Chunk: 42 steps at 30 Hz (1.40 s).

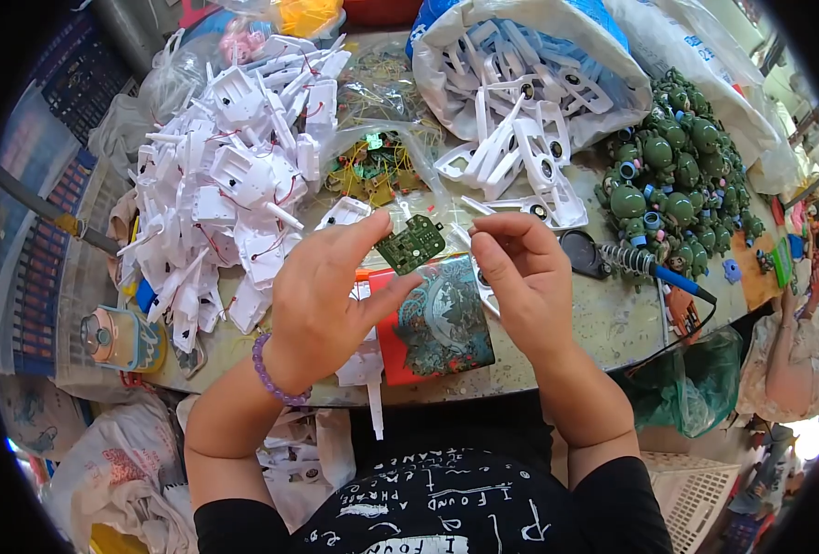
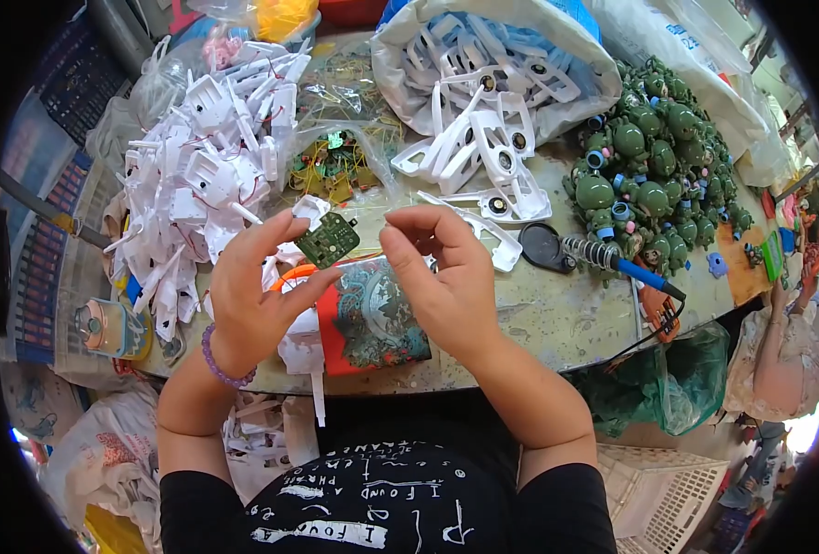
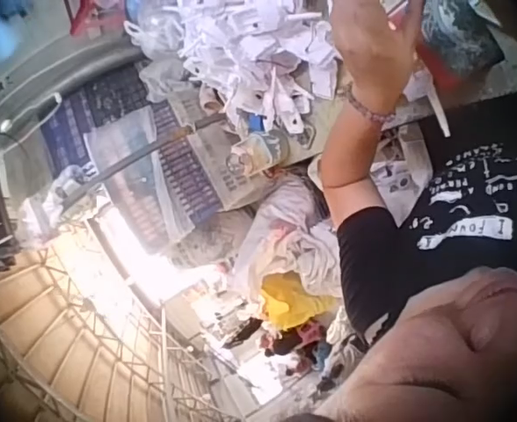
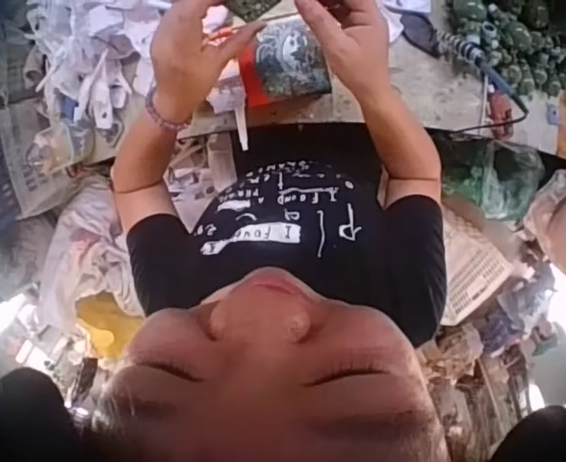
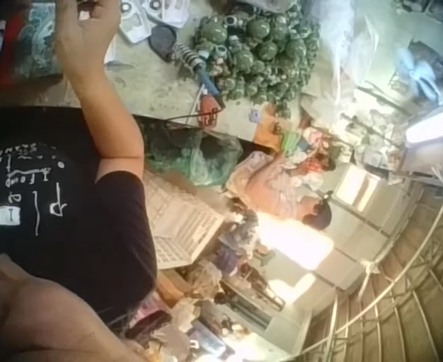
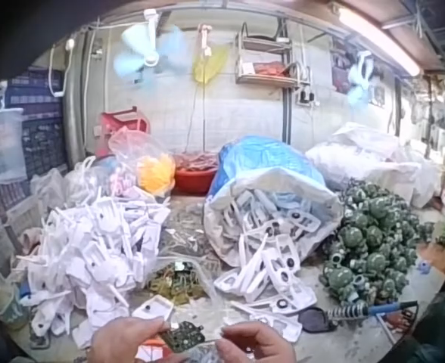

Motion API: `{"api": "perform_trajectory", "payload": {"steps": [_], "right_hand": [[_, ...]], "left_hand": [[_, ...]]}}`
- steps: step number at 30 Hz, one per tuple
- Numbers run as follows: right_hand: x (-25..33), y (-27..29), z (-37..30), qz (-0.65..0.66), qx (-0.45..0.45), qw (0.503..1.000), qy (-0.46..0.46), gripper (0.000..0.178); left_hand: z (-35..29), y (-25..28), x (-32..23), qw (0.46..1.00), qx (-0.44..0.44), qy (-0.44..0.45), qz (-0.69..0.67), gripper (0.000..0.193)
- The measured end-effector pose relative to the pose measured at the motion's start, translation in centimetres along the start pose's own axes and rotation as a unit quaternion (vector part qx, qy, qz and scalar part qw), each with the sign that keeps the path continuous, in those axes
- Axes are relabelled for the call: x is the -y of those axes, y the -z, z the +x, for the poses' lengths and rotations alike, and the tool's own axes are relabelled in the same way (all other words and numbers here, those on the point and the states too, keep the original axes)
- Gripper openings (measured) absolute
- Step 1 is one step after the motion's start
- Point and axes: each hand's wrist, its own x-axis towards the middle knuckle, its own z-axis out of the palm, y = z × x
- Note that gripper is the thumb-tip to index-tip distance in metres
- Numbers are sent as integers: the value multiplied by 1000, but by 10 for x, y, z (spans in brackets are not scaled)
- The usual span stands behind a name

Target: Soldering electronic components onto a circuit board and mounting it into a plastic toy shell.

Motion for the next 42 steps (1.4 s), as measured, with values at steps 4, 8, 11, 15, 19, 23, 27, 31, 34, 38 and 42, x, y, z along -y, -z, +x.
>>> {"api": "perform_trajectory", "payload": {"steps": [4, 8, 11, 15, 19, 23, 27, 31, 34, 38, 42], "right_hand": [[1, 2, 9, -78, 47, 995, 28, 32], [9, -6, 21, -132, 112, 983, 56, 42], [19, -1, 39, -328, 24, 887, 323, 36], [0, 15, 52, -218, -47, 882, 415, 37], [-21, 7, 22, -307, 84, 943, 101, 35], [-21, -3, 12, -307, 172, 935, 34, 38], [-26, 3, 12, -367, 217, 901, 84, 39], [-28, 4, 8, -385, 227, 891, 84, 40], [-27, -1, 3, -393, 189, 893, 109, 39], [-15, 0, -4, -407, 190, 876, 173, 31], [-12, -19, -9, -441, 170, 861, 189, 21]], "left_hand": [[0, -2, 1, 999, 17, -12, -25, 63], [-1, -2, 1, 999, 31, -33, -18, 64], [11, 15, 6, 999, 11, -29, -16, 54], [-13, 52, 31, 978, 110, 175, -16, 25], [-47, 43, 24, 926, 222, 285, -107, 20], [-57, 22, 2, 876, 109, 426, -199, 18], [-54, 14, 0, 846, 87, 447, -279, 12], [-52, 13, -5, 813, 134, 477, -304, 10], [-59, 7, -3, 894, 129, 327, -277, 9], [-59, 3, -6, 912, 117, 325, -222, 13], [-58, 4, -3, 930, 141, 280, -192, 12]]}}
